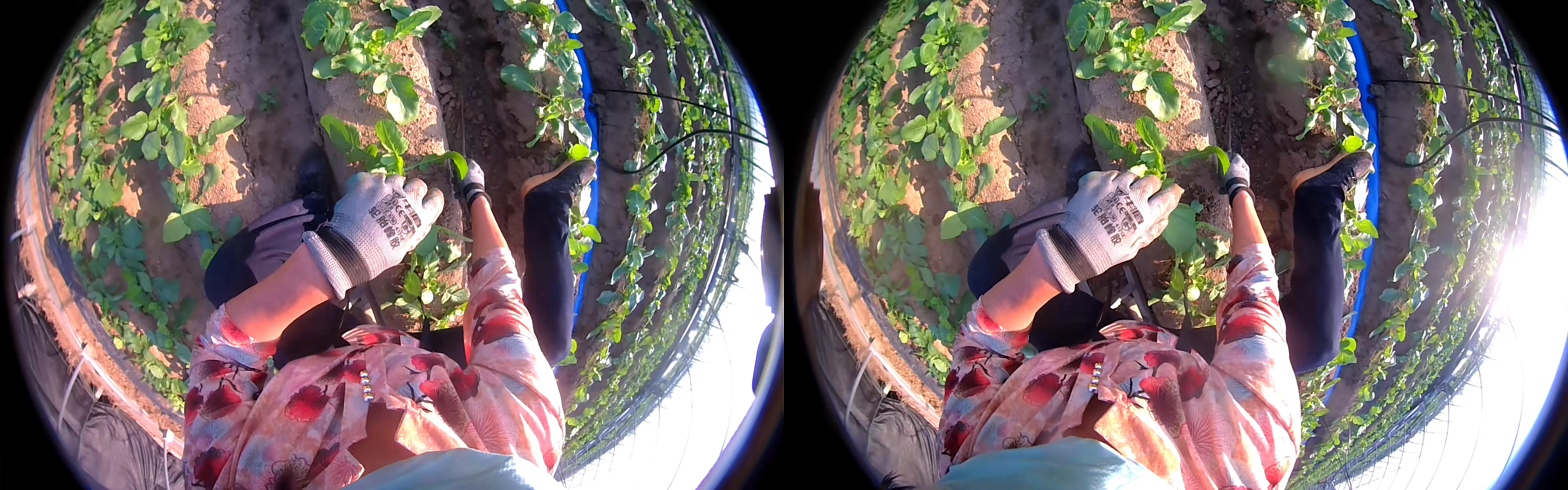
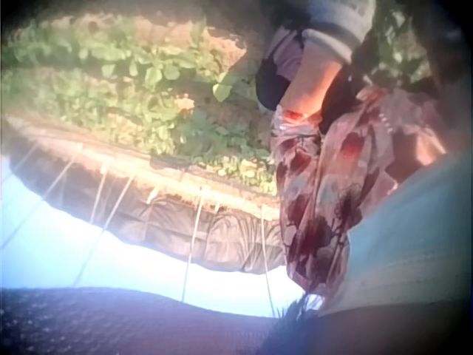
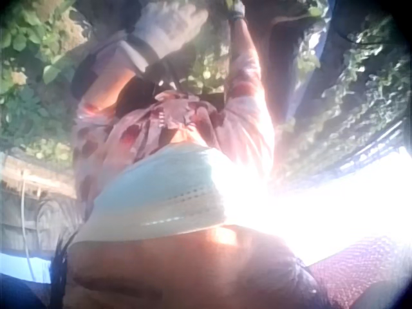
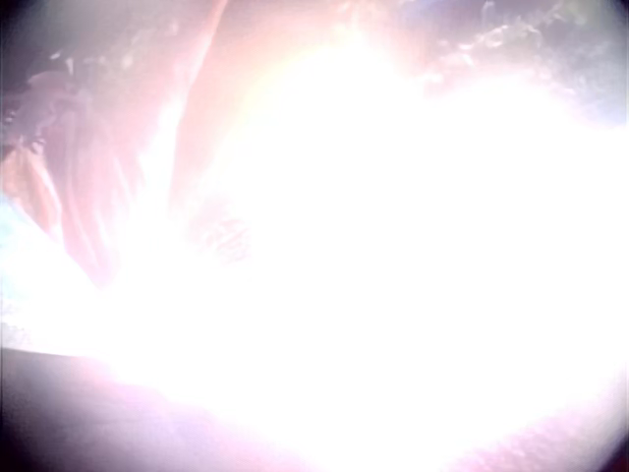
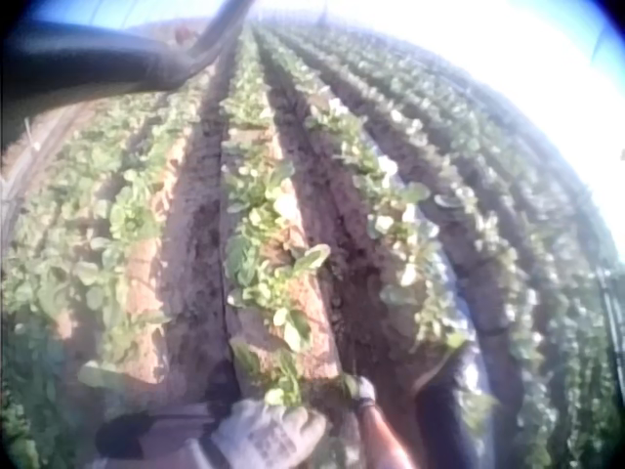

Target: The person kneels in a garden bed and uses a small hand tool to loosen soil and remove weeds around young plants. They pull the weeds by hand and continue working along the row.

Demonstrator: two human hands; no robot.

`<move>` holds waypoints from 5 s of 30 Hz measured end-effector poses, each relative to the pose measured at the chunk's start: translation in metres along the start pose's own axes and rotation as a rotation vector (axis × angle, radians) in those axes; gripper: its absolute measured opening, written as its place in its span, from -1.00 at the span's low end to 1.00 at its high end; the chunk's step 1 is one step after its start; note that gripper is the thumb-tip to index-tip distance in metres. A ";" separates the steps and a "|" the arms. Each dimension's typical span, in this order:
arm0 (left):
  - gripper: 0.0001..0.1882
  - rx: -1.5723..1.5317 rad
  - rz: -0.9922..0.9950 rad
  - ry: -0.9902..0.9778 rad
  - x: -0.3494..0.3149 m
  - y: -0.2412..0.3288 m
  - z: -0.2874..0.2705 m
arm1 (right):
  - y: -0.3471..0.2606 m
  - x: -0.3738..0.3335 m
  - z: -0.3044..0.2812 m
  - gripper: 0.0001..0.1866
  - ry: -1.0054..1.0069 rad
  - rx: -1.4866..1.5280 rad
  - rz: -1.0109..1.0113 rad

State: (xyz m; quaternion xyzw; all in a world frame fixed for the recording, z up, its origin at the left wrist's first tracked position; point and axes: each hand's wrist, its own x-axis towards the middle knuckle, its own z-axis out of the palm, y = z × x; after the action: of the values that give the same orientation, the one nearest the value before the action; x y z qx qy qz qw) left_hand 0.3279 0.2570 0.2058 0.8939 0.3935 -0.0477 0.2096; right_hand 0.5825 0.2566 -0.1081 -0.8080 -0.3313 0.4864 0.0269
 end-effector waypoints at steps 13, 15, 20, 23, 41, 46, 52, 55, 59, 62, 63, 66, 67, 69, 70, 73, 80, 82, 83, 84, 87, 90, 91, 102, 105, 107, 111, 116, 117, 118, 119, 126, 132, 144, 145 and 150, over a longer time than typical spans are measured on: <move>-0.63 -0.067 -0.005 0.047 -0.003 -0.005 -0.003 | -0.059 0.023 -0.061 -0.59 0.557 -0.552 -0.253; -0.62 -0.069 0.009 0.095 -0.002 -0.008 -0.005 | -0.100 0.053 -0.070 -0.57 0.561 -0.552 -0.254; -0.60 -0.076 0.009 0.064 0.002 -0.008 -0.011 | -0.164 0.095 -0.051 -0.58 0.499 -0.467 -0.246; -0.61 -0.123 -0.011 0.050 0.003 -0.006 -0.011 | -0.137 0.089 -0.030 -0.59 0.386 -0.442 -0.235; -0.61 -0.080 0.013 0.086 -0.005 -0.003 -0.008 | -0.084 0.059 -0.055 -0.54 0.522 -0.419 -0.158; -0.58 -0.067 -0.002 0.023 -0.003 -0.004 -0.011 | -0.141 0.094 -0.037 -0.55 0.505 -0.413 -0.181; -0.58 -0.062 0.047 0.040 0.000 0.009 -0.015 | -0.103 0.086 -0.011 -0.48 0.306 -0.378 -0.179; -0.59 -0.053 0.047 0.067 0.002 0.010 -0.013 | -0.086 0.072 -0.010 -0.50 0.277 -0.335 -0.140; -0.60 -0.049 0.037 0.053 0.001 0.011 -0.002 | -0.075 0.059 -0.013 -0.57 0.461 -0.439 -0.179; -0.60 -0.058 0.038 0.016 0.001 0.011 -0.005 | -0.101 0.069 -0.024 -0.58 0.527 -0.381 -0.200; -0.60 -0.071 0.038 0.020 0.001 0.011 -0.007 | -0.115 0.075 -0.026 -0.57 0.524 -0.348 -0.165; -0.60 -0.071 0.056 0.032 0.006 0.004 -0.008 | -0.150 0.098 -0.032 -0.54 0.507 -0.298 -0.141; -0.61 -0.084 0.056 0.028 0.005 0.003 -0.007 | -0.152 0.104 -0.026 -0.55 0.494 -0.319 -0.154; -0.62 -0.054 0.079 0.008 0.007 0.001 -0.011 | -0.144 0.108 -0.015 -0.57 0.477 -0.305 -0.156; -0.62 -0.065 0.060 -0.003 0.006 0.001 -0.009 | -0.138 0.103 -0.005 -0.57 0.458 -0.317 -0.155; -0.61 -0.079 0.030 0.001 0.004 0.006 -0.008 | -0.110 0.086 0.001 -0.55 0.379 -0.372 -0.142; -0.63 -0.038 0.038 0.044 0.001 0.002 -0.005 | -0.033 0.044 -0.022 -0.55 0.288 -0.502 -0.147; -0.64 -0.019 0.034 0.035 -0.002 0.005 -0.008 | -0.008 0.017 -0.022 -0.54 0.239 -0.489 -0.089; -0.64 -0.007 0.042 0.003 -0.001 0.006 -0.006 | 0.011 0.003 -0.024 -0.54 0.239 -0.510 -0.112; -0.66 -0.013 0.044 0.002 -0.001 0.008 -0.005 | 0.028 -0.009 -0.026 -0.54 0.238 -0.531 -0.134; -0.68 -0.009 0.093 0.031 -0.001 0.010 0.001 | 0.039 -0.045 -0.026 -0.53 0.234 -0.519 -0.034; -0.69 -0.004 0.099 -0.017 0.002 0.008 0.006 | 0.036 -0.070 -0.032 -0.52 0.228 -0.469 0.014; -0.69 0.037 0.081 -0.030 0.003 0.006 0.005 | 0.035 -0.076 -0.032 -0.52 0.216 -0.458 0.026; -0.63 -0.191 -0.029 0.387 -0.013 -0.061 -0.016 | 0.040 -0.127 -0.038 -0.51 0.259 -0.301 0.060; -0.64 -0.320 -0.094 0.469 -0.011 -0.057 -0.030 | 0.031 -0.129 -0.074 -0.55 0.396 -0.295 -0.003; -0.65 -0.522 -0.093 0.475 -0.016 -0.075 -0.028 | 0.011 -0.138 -0.091 -0.57 0.468 -0.261 -0.119; -0.67 -0.920 -0.075 0.375 -0.022 -0.103 -0.037 | -0.025 -0.150 -0.119 -0.60 0.555 -0.125 -0.375; -0.59 -1.115 -0.180 0.150 -0.066 -0.122 -0.038 | -0.135 -0.260 -0.078 -0.65 0.047 0.533 -0.564; -0.58 -1.140 -0.216 0.147 -0.055 -0.114 -0.026 | -0.146 -0.261 -0.074 -0.66 0.064 0.501 -0.609; -0.58 -1.153 -0.272 0.145 -0.054 -0.110 -0.020 | -0.160 -0.264 -0.065 -0.66 0.060 0.476 -0.659; -0.57 -1.206 -0.302 0.136 -0.056 -0.119 -0.012 | -0.183 -0.284 -0.046 -0.66 -0.001 0.466 -0.699; -0.63 -1.891 -0.314 0.724 -0.041 -0.146 0.025 | -0.269 -0.304 0.022 -0.68 -0.034 0.178 -1.097; -0.77 -1.835 -0.734 0.781 -0.114 -0.190 0.106 | -0.230 -0.268 -0.016 -0.65 -0.034 0.279 -1.115; -0.50 -0.520 -1.209 0.268 -0.097 -0.197 0.254 | -0.038 -0.202 -0.176 -0.70 0.408 0.102 -0.652; -0.50 -0.443 -1.215 0.270 -0.088 -0.204 0.244 | -0.039 -0.199 -0.175 -0.71 0.404 0.126 -0.643; -0.53 -0.386 -1.262 0.211 -0.037 -0.223 0.206 | -0.039 -0.184 -0.177 -0.71 0.510 0.002 -0.725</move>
State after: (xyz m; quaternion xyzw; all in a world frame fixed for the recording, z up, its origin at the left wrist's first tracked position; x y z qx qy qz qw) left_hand 0.1577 0.2811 -0.0468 0.4386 0.8608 -0.0023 0.2582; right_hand 0.6482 0.2334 0.1404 -0.7336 -0.5757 0.2310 0.2774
